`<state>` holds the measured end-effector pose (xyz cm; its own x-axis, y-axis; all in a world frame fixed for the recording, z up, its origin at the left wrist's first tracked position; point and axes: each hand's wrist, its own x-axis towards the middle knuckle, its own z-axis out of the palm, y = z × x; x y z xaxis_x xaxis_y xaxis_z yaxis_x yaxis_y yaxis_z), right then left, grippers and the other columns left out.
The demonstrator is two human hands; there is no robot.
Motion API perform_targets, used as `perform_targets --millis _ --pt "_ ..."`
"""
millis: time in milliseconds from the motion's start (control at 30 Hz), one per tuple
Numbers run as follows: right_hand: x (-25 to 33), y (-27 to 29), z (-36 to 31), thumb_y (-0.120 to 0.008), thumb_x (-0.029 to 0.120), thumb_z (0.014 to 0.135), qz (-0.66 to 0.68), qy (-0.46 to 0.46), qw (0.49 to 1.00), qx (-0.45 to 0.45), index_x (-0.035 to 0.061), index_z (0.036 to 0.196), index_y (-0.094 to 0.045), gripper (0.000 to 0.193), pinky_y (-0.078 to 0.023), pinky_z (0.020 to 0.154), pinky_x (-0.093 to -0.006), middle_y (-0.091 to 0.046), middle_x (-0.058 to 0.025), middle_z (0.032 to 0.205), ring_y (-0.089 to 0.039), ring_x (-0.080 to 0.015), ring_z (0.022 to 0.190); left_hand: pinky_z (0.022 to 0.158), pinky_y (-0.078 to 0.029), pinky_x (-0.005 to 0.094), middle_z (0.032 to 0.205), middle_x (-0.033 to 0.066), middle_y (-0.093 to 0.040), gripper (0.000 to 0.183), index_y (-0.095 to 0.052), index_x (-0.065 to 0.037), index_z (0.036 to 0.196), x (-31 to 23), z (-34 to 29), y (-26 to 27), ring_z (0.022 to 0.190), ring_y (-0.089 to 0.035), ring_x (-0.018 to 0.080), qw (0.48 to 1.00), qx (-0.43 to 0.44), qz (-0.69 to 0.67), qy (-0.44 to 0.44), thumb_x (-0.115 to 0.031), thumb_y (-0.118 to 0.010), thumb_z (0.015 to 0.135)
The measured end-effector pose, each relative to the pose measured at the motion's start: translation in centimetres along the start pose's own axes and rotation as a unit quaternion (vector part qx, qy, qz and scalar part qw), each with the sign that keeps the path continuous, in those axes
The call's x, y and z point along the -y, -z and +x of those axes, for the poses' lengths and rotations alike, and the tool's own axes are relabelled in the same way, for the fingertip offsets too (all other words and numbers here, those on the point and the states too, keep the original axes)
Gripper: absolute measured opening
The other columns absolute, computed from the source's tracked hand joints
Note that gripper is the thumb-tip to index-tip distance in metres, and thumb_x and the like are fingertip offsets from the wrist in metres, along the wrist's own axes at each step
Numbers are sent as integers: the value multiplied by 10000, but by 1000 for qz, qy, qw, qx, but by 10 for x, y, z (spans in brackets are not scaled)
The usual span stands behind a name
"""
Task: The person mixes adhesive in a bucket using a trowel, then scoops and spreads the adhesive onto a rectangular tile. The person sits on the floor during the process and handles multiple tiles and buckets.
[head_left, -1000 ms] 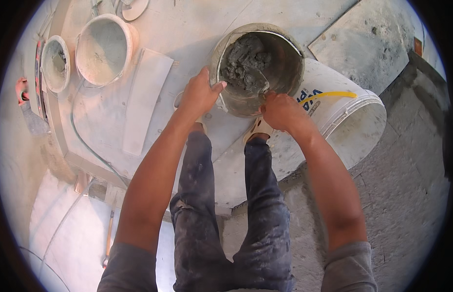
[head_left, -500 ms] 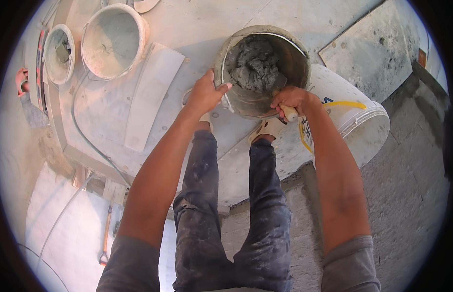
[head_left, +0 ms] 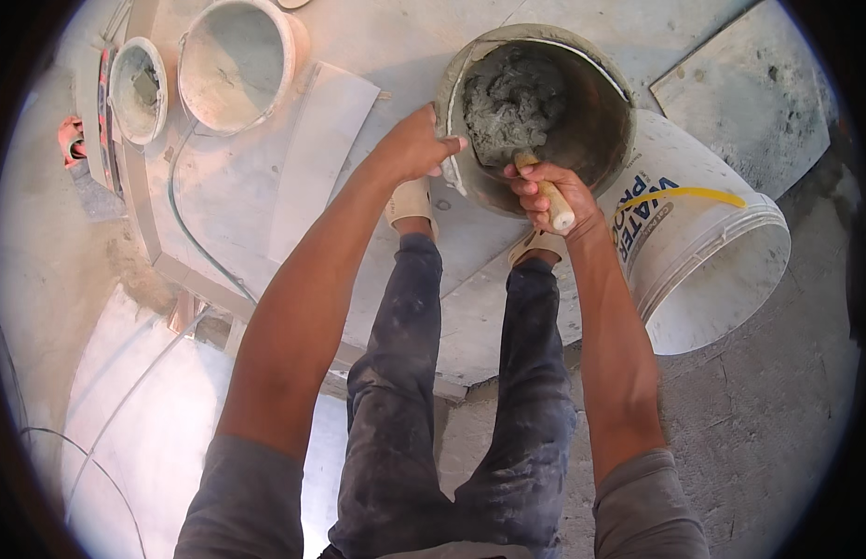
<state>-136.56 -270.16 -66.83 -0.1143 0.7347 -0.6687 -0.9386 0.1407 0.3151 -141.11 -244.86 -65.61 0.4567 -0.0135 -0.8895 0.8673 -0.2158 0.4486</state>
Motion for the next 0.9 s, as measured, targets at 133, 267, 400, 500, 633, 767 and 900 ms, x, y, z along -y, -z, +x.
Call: perform_targets --millis 133,267,400,500,633,767,900 --pt "-7 4 29 -529 103 945 196 93 958 188 -61 1202 -492 307 -449 423 -259 -561 -40 769 -548 -101 533 665 -571 355 1061 184 -697 526 -508 62 1275 3 1 -7 712 -710 235 999 13 -38 -27 -220 -718 884" --pt "13 -9 60 -528 29 924 484 160 815 274 -151 1208 -348 382 -516 480 -246 -521 -41 768 -576 -111 586 862 -546 394 1208 260 -628 702 -445 122 1357 -4 -8 0 918 -705 258 995 -11 64 78 -303 -694 856" --pt "37 2 47 -530 3 886 505 260 772 285 -63 1165 -330 349 -495 491 -269 -485 -58 765 -544 -151 554 1013 -451 429 1305 333 -549 764 -447 140 1346 -6 -12 -2 1203 -574 407 996 -27 79 32 -382 -701 849" --pt "48 27 4 -484 17 915 383 241 845 284 -62 1173 -332 309 -485 547 -291 -474 -88 849 -528 -147 603 1030 -439 441 1302 308 -561 715 -491 111 1314 -4 0 -12 1254 -530 418 993 -39 109 10 -381 -712 844" --pt "87 45 -28 -478 110 980 312 91 928 183 -85 1248 -379 346 -497 572 -295 -504 -87 925 -546 -144 660 966 -486 464 1185 263 -639 507 -573 42 1171 3 18 -30 1134 -610 419 989 -76 116 -50 -281 -743 819" --pt "101 39 25 -465 138 1009 -202 63 968 -136 -54 1264 -464 319 -523 603 -297 -564 -91 975 -597 -154 722 973 -486 466 1184 256 -642 496 -575 34 1171 5 21 -32 1134 -611 416 990 -66 103 -66 -266 -743 814" --pt "29 16 36 -535 142 895 -390 351 815 -246 -53 1069 -631 278 -579 670 -384 -680 -216 906 -693 -317 755 975 -488 467 1171 267 -643 492 -570 45 1171 -5 14 -30 1129 -614 414 990 -76 103 -66 -260 -732 822"
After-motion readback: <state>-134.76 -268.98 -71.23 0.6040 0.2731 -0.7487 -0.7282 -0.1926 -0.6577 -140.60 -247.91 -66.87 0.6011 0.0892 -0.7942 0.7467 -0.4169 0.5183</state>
